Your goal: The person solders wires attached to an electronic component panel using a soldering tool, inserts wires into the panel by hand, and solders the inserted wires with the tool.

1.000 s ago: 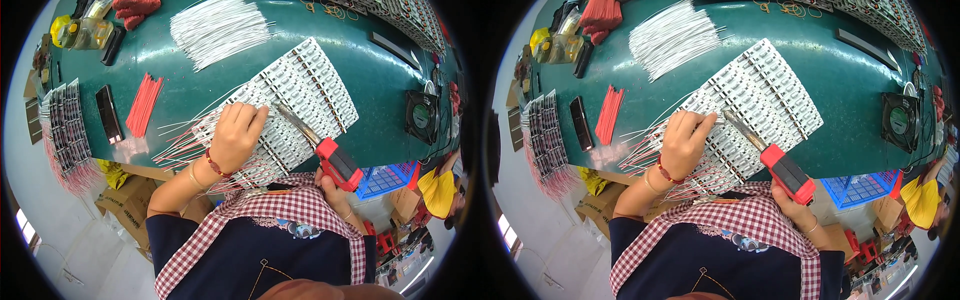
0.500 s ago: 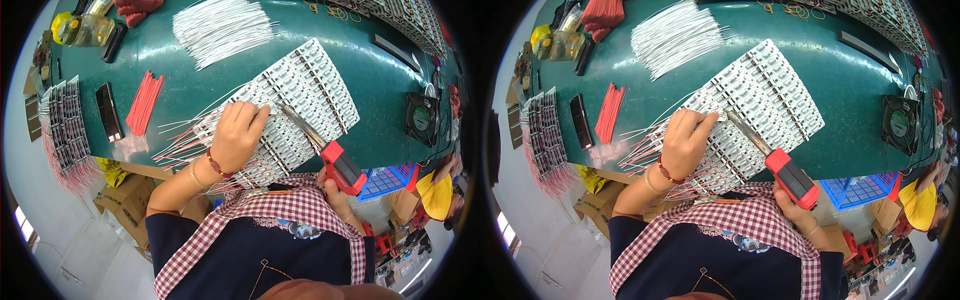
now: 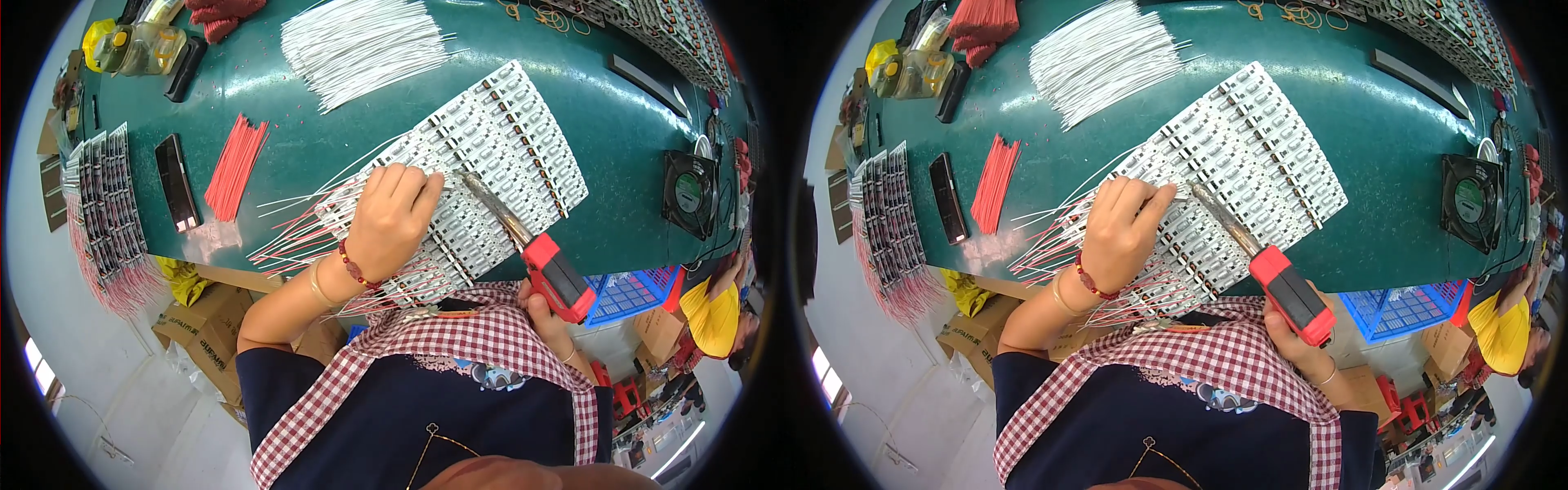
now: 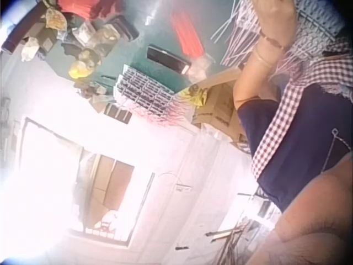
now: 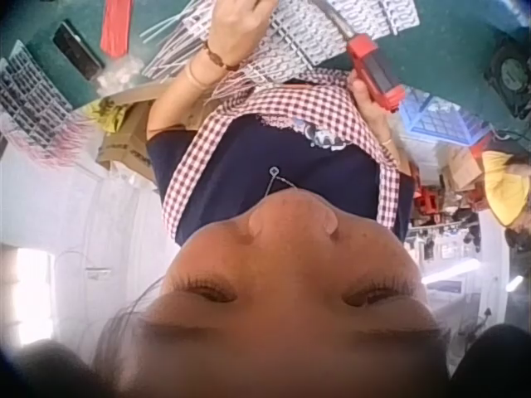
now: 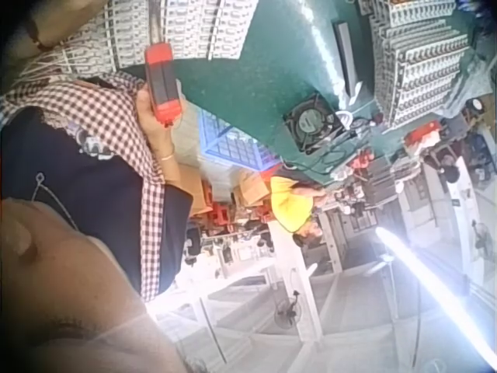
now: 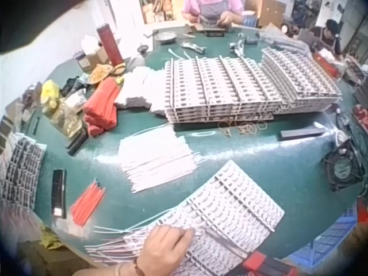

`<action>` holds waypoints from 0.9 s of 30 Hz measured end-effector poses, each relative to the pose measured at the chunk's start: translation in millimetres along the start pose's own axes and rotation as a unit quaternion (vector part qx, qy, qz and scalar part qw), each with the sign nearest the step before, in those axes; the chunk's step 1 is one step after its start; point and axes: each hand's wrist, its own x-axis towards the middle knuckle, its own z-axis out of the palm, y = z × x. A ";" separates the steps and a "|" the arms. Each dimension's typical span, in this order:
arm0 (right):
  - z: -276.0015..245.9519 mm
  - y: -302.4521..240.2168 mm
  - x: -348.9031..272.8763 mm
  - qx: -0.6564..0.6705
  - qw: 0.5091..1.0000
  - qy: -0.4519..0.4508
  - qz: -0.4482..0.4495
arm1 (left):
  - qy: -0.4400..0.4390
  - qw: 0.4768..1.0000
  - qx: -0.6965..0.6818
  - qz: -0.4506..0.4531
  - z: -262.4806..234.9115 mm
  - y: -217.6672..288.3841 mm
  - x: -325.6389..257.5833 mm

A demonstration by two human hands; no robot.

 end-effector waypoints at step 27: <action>-2.5 -9.8 -4.9 0.025 0.999 0.012 -0.034 | 0.021 1.000 0.018 0.003 -1.3 3.0 2.1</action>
